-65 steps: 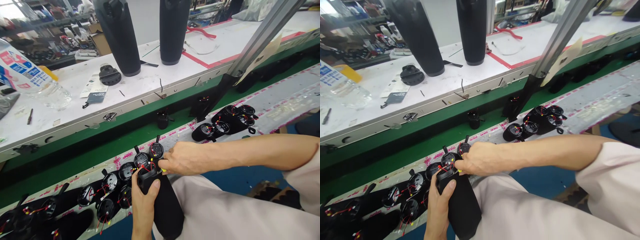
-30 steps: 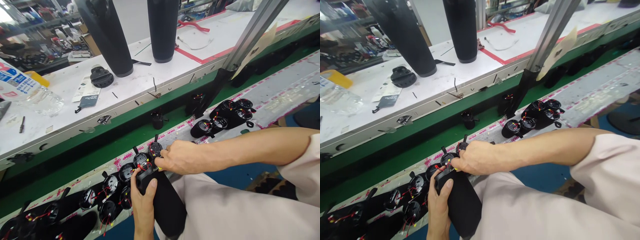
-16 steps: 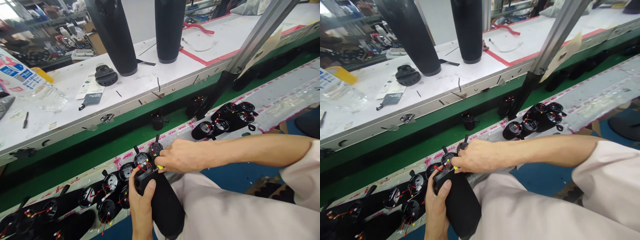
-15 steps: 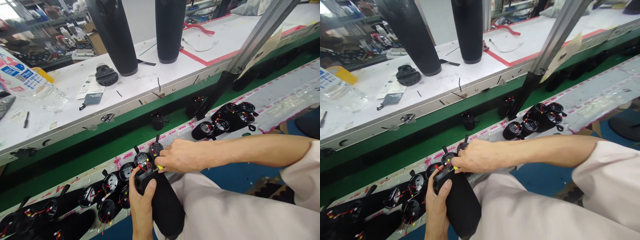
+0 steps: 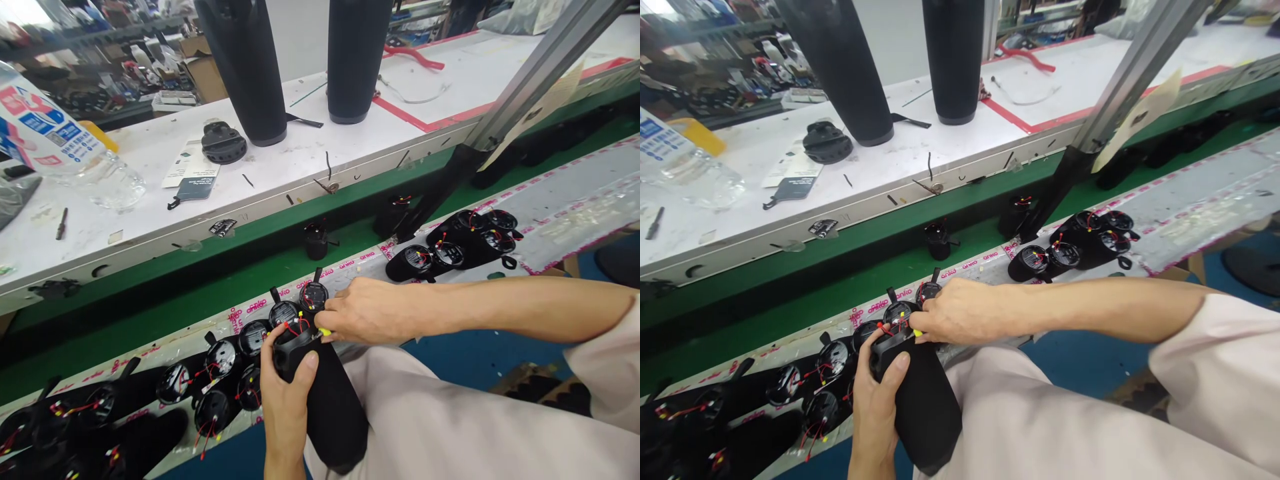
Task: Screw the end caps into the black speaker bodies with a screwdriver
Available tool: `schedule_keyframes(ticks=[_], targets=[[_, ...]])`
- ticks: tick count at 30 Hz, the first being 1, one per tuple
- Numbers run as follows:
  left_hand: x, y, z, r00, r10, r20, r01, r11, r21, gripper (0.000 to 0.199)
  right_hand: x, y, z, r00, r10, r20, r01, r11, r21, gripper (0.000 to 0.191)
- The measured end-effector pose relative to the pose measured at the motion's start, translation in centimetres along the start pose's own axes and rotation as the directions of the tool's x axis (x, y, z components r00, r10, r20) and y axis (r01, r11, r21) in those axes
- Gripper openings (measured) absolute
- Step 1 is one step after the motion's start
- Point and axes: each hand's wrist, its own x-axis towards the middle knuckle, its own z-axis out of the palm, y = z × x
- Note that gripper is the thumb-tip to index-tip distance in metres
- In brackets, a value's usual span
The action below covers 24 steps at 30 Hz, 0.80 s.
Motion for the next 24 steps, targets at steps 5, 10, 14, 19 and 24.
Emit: schedule_keyframes(ticks=[5, 10, 14, 19, 24], targets=[[0.1, 0.0, 0.0, 1.0, 0.007, 0.008, -0.007, 1.0, 0.016, 0.076, 0.3, 0.3, -0.4, 0.999, 0.01, 0.036, -0.011, 0.999, 0.031, 0.029], [0.1, 0.2, 0.1, 1.0, 0.015, 0.014, -0.015, 1.0, 0.023, 0.076, 0.5, 0.8, -1.0, 0.994, -0.003, 0.109, -0.014, 0.988, 0.156, 0.03], [0.2, 0.2, 0.1, 1.0, 0.018, 0.022, -0.019, 0.999, 0.038, 0.075, 0.5, 0.8, -1.2, 0.992, -0.001, 0.129, -0.02, 0.987, 0.162, 0.031], [0.2, 0.3, 0.2, 1.0, 0.016, 0.027, -0.016, 1.0, 0.023, 0.075, 0.4, 0.5, -1.0, 0.995, 0.008, 0.097, -0.013, 0.999, 0.051, 0.03], [-0.2, 1.0, 0.6, 0.999, 0.05, 0.012, -0.051, 0.993, 0.105, 0.068, 0.3, 0.1, -0.4, 0.996, 0.021, 0.082, -0.014, 0.996, -0.084, 0.033]])
